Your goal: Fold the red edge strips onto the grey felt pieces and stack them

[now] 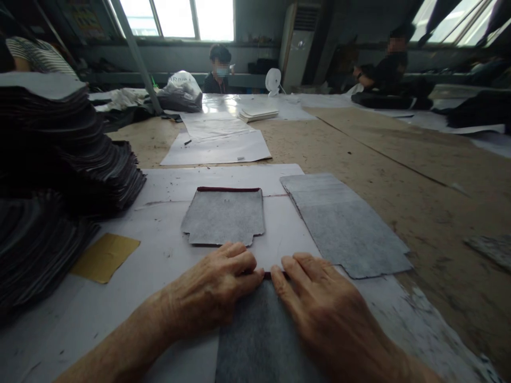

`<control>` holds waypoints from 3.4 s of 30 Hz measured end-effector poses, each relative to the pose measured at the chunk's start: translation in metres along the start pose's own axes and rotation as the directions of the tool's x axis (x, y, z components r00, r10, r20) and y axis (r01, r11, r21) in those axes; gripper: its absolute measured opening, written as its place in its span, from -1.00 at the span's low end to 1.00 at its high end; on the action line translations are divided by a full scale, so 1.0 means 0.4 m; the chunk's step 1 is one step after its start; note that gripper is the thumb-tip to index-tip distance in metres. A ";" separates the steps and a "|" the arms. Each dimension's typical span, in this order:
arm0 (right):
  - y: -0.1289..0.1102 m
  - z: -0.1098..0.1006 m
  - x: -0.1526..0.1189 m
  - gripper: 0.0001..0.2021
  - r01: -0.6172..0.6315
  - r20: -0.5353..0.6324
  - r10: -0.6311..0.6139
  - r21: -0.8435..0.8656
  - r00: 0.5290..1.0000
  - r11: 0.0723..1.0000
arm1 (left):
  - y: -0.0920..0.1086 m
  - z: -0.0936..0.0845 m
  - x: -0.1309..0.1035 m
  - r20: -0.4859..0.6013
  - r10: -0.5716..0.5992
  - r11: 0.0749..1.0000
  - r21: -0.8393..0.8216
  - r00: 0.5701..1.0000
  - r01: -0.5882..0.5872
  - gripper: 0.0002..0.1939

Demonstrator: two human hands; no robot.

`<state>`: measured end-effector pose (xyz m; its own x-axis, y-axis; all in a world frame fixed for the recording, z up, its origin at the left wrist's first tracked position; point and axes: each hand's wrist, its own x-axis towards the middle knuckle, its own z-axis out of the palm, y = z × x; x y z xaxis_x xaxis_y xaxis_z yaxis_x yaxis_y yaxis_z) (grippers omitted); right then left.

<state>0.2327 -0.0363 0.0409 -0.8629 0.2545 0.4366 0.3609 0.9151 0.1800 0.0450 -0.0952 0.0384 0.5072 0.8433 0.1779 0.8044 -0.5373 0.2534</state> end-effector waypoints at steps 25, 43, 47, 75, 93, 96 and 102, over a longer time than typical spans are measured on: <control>-0.015 0.022 0.020 -0.64 0.135 -0.001 -0.135 0.037 0.991 0.990 | -0.032 -0.040 -0.026 0.053 0.019 0.999 0.040 0.998 -0.022 -0.77; 0.014 0.077 0.041 -0.64 0.152 -0.040 -0.153 0.504 0.987 0.850 | 0.114 -0.021 -0.103 -0.098 -0.246 0.956 -0.187 0.964 0.225 -0.68; 0.015 0.079 0.047 -0.64 0.140 -0.003 -0.161 0.506 0.987 0.851 | 0.109 -0.012 -0.109 -0.131 -0.224 0.970 -0.130 0.966 0.207 -0.66; 0.031 0.070 0.044 -0.84 -0.061 -0.007 0.078 0.551 0.997 0.832 | 0.102 -0.020 -0.107 -0.097 -0.211 0.973 -0.120 0.973 0.199 -0.65; 0.020 0.045 0.042 -0.81 0.073 -0.091 -0.026 0.568 0.996 0.819 | 0.068 0.023 -0.122 -0.502 -0.252 0.967 -0.114 0.827 0.226 -0.87; 0.050 0.021 0.043 -0.78 -0.119 0.113 0.065 0.582 0.991 0.804 | 0.067 0.013 -0.129 -0.535 -0.329 0.944 -0.205 0.779 0.258 -0.87; 0.111 -0.007 0.049 -0.80 -0.461 0.321 0.340 0.711 0.884 0.530 | 0.048 0.014 -0.158 -0.563 -0.659 0.752 -0.524 0.499 0.400 -0.82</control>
<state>0.2327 0.0084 0.0598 -0.7539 0.6361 0.1647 0.3379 0.5903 -0.7331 0.0302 -0.1587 0.0269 -0.4508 0.7665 0.4574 0.6452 -0.0743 0.7604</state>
